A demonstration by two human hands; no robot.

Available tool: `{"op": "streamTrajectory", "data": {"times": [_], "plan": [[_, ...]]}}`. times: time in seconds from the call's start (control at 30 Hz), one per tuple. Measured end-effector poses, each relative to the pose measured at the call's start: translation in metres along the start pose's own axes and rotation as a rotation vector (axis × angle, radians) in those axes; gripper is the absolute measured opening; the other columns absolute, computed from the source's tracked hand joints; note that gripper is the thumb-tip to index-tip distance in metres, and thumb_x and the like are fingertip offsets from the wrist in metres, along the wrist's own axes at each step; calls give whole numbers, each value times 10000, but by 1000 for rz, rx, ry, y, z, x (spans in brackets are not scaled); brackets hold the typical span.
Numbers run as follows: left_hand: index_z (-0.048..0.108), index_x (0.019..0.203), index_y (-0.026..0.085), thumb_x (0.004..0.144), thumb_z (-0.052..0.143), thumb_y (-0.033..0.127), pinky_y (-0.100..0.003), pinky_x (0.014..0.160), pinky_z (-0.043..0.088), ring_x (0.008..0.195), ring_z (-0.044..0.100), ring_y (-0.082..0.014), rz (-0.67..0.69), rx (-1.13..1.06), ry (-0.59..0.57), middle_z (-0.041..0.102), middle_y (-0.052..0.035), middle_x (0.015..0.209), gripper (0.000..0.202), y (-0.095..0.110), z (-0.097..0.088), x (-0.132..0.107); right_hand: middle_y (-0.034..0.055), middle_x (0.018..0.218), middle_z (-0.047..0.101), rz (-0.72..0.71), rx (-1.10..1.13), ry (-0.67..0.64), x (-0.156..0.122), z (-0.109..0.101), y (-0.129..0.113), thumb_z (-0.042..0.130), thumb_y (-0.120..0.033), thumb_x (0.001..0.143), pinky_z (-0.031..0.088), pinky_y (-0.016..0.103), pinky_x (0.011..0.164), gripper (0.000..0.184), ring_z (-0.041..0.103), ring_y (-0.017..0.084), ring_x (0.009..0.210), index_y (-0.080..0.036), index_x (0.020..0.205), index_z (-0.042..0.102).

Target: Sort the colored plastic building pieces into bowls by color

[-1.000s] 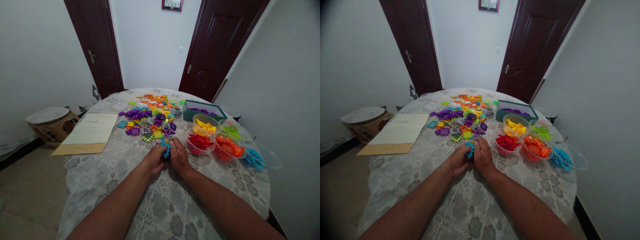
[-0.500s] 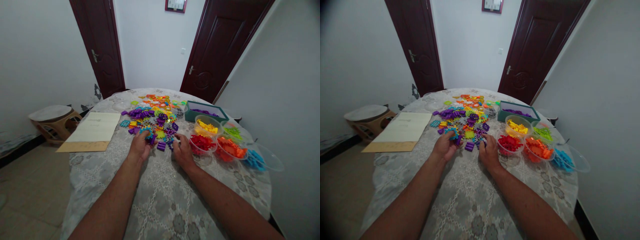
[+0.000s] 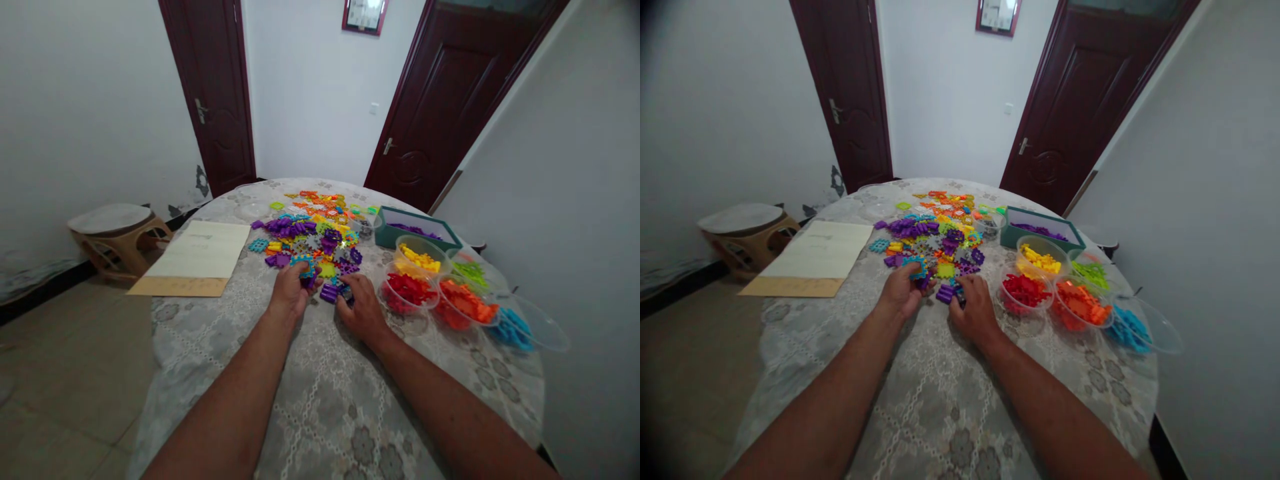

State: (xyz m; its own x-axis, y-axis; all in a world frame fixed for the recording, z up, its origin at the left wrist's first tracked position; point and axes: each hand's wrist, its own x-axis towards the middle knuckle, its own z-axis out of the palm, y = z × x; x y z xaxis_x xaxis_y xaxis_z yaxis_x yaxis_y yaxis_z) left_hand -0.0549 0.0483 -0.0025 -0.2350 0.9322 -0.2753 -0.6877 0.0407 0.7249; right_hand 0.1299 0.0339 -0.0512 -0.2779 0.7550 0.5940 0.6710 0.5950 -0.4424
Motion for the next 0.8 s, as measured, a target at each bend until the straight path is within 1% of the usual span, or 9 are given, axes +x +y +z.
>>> {"op": "streamTrajectory", "data": {"times": [0.1,0.17,0.27,0.37,0.47,0.53,0.6,0.7,0.8], "plan": [[624,941,172,725,699,193,-286,595,595,712,741,-205,-4,-1,10,703,-34,768,229,-1,0,0,164,1318,605,-106,-38,-95,-1,4,-12,604,-155,907,476,521,1087,422,545,320,1223,-185,1326,633],[623,925,166,746,688,195,-285,598,598,689,733,-193,-13,-6,15,704,-38,767,192,-1,0,1,168,1322,615,-121,-99,-154,-2,6,-17,626,-181,916,474,540,1072,398,536,334,1213,-189,1313,646],[614,914,166,769,683,198,-289,621,611,708,737,-189,-27,-20,15,703,-40,789,164,-1,1,1,153,1230,645,-109,-127,-207,-3,6,-20,662,-223,915,492,520,1018,308,547,326,1133,-196,1222,674],[608,931,167,786,683,199,-296,630,623,747,751,-200,-54,-27,9,702,-46,817,166,-2,2,0,133,1137,648,-109,-87,-223,-3,3,-22,660,-195,896,503,482,979,247,558,304,1072,-194,1142,675],[604,935,168,805,680,200,-304,619,627,741,753,-207,-83,-22,10,700,-51,820,154,-2,2,0,124,1122,645,-106,-16,-190,-3,1,-21,659,-170,867,505,463,974,292,567,298,1075,-199,1157,657],[609,952,171,817,680,202,-312,629,633,737,752,-205,-100,-25,3,704,-51,829,155,-2,1,0,116,1129,656,-65,47,-127,-2,0,-19,659,-176,870,508,457,982,323,581,292,1082,-208,1190,640],[625,978,169,827,674,198,-322,656,641,739,750,-199,-132,-33,-29,718,-56,853,161,-2,-1,0,115,1155,667,-7,92,-37,-1,-2,-15,656,-198,889,509,464,1005,349,597,290,1105,-213,1236,620],[666,1010,153,828,675,197,-346,703,649,767,750,-207,-203,-22,-134,752,-92,932,187,-4,-2,-2,136,1239,661,33,99,74,2,-4,-8,646,-222,912,495,499,1064,430,598,302,1183,-216,1337,579],[708,1026,147,799,721,210,-345,714,643,813,748,-222,-249,45,-261,769,-114,1001,235,-8,-2,-7,148,1305,640,7,86,97,2,-4,-4,636,-209,909,487,530,1092,528,580,313,1240,-221,1427,533]]}}
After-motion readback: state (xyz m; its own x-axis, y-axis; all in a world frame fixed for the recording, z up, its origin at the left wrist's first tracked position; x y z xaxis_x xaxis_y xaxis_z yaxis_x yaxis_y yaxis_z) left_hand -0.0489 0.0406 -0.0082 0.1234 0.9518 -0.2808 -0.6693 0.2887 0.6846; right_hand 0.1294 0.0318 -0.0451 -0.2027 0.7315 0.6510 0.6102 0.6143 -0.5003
